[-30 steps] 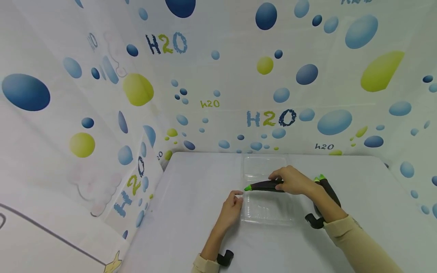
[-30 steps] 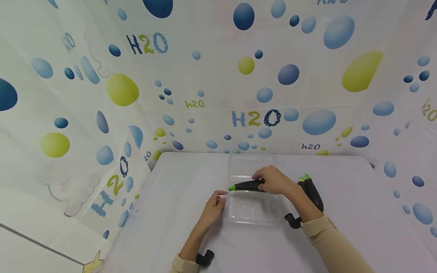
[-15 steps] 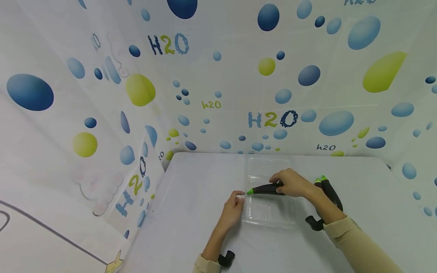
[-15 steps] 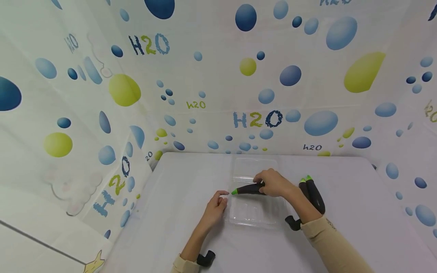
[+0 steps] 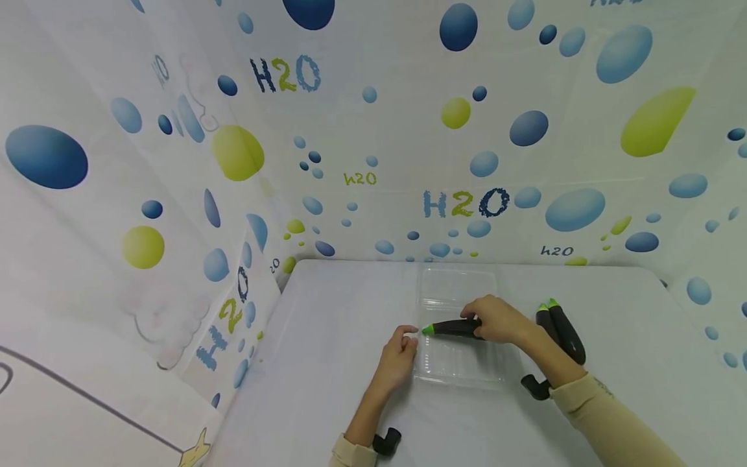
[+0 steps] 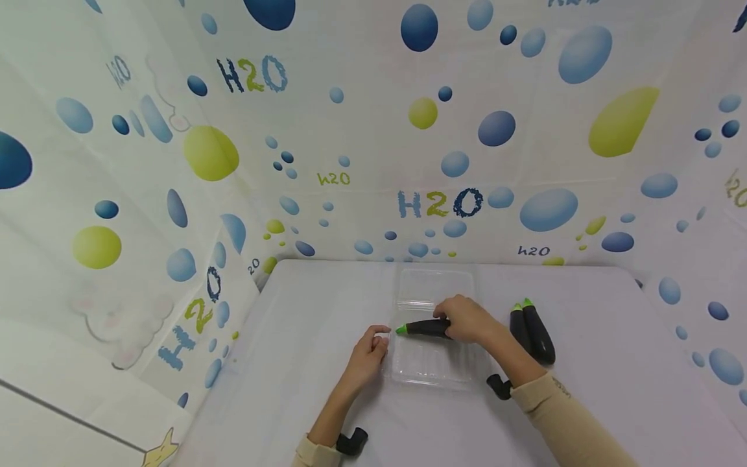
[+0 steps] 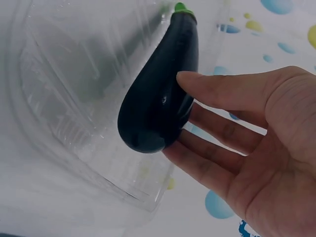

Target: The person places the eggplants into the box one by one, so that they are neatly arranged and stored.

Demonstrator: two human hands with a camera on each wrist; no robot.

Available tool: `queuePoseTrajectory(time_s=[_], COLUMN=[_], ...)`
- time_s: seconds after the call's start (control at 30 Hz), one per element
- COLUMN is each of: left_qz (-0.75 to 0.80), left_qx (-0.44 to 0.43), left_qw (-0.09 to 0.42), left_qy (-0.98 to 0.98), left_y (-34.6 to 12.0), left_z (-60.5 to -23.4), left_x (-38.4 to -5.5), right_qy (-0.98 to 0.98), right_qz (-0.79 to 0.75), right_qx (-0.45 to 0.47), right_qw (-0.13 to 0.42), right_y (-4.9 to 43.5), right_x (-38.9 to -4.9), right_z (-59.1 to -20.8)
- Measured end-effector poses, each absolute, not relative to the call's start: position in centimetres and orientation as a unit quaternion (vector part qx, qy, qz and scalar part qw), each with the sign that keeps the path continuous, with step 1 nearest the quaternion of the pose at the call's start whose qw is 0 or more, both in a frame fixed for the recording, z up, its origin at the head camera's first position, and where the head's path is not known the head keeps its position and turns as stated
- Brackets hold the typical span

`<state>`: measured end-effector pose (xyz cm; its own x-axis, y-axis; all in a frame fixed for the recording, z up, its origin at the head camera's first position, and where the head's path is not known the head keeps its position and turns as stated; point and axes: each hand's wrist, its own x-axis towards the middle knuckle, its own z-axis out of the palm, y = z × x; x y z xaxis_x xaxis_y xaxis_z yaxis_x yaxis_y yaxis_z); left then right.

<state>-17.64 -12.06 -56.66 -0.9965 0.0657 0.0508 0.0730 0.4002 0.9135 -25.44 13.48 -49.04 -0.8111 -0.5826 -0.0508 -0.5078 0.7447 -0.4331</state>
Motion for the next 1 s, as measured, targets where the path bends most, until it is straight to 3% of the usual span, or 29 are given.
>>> queuePoseTrajectory(time_s=[0.67, 1.0], left_qz=[-0.550, -0.552], left_qx=[-0.041, -0.037], left_qw=[0.002, -0.012], left_qy=[-0.834, -0.833], left_y=[-12.0, -12.0], left_z=[-56.6, -56.4], left_x=[-17.7, -17.5], right_qy=[0.946, 0.949], right_qz=[-0.082, -0.079], right_qx=[-0.313, -0.306], right_qw=[-0.010, -0.007], right_y=[12.3, 12.1], right_x=[-25.3, -25.2], right_z=[-49.4, -49.2])
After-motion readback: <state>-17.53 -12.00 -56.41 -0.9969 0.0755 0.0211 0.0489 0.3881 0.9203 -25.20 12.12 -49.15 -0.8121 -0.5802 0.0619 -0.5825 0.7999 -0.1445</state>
